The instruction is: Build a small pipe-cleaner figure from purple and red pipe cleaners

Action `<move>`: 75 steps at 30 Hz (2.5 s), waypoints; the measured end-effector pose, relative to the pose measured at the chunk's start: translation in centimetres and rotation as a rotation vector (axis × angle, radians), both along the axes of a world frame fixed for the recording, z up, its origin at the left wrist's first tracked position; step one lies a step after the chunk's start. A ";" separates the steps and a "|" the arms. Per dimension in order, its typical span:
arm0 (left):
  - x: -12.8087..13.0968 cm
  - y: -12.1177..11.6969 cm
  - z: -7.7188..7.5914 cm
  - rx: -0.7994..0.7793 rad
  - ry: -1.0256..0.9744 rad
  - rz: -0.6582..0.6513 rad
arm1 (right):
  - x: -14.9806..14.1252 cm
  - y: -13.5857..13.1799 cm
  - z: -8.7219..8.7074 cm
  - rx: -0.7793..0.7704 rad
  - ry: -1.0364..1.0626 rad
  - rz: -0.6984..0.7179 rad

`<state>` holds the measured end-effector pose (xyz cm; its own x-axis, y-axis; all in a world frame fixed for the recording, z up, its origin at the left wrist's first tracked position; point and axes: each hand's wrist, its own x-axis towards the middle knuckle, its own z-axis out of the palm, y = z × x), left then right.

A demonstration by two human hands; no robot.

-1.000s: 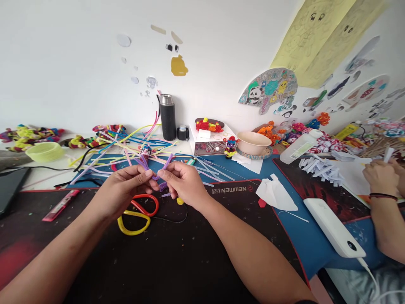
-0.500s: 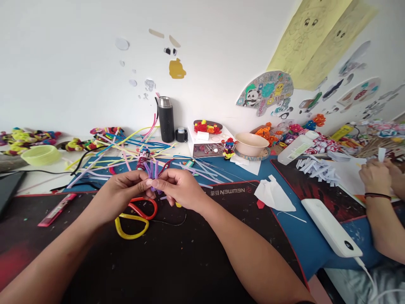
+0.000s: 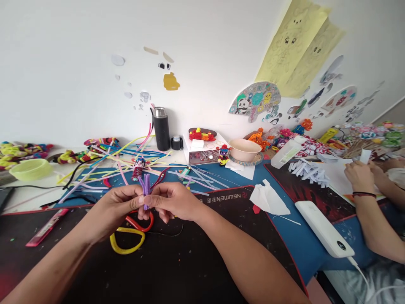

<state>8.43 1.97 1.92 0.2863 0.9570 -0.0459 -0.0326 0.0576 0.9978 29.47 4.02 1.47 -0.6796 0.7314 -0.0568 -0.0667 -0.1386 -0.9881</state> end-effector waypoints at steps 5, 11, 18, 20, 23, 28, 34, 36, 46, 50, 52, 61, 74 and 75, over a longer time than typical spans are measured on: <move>0.3 -0.1 0.1 -0.100 -0.072 -0.023 | -0.1 0.0 -0.1 -0.060 0.053 0.032; 0.6 -0.2 -0.2 -0.134 -0.130 0.006 | -0.1 0.0 -0.1 -0.088 0.081 0.022; 0.6 -0.3 0.1 -0.161 -0.123 0.070 | -0.4 0.1 -0.4 -0.086 0.077 0.032; 0.5 -0.4 0.1 -0.173 -0.131 0.066 | -0.5 0.1 -0.5 -0.071 0.075 0.042; 0.5 -0.5 0.2 -0.197 -0.152 0.064 | -0.5 0.0 -0.6 -0.057 0.066 0.063; 1.1 -0.7 0.9 -0.184 -0.180 0.089 | -0.7 -0.1 -0.7 -0.050 0.101 0.071; 1.4 -0.2 1.2 -0.169 -0.186 0.171 | -0.9 0.1 -1.2 -0.056 0.133 0.018; 1.4 0.0 1.0 -0.165 -0.162 0.194 | -0.9 0.0 -1.3 -0.035 0.117 -0.032; 0.5 0.2 -0.4 -0.182 -0.197 0.160 | -0.9 -0.3 -1.1 0.152 0.003 -0.153; -0.3 0.3 -0.1 -0.171 -0.281 0.233 | -0.6 -0.2 -1.1 0.150 -0.019 -0.122; -0.6 0.3 0.3 -0.156 -0.294 0.229 | -0.6 -0.1 -1.1 0.144 -0.017 -0.104; -1.0 0.5 0.6 -0.007 -0.179 0.266 | -0.5 0.2 -1.1 0.099 -0.001 -0.158; 0.4 -0.1 0.8 0.003 -0.055 0.292 | -0.3 -0.3 -0.9 0.398 -0.259 -0.287; 0.4 -0.2 0.8 0.003 -0.055 0.291 | -0.3 -0.3 -0.9 0.410 -0.271 -0.287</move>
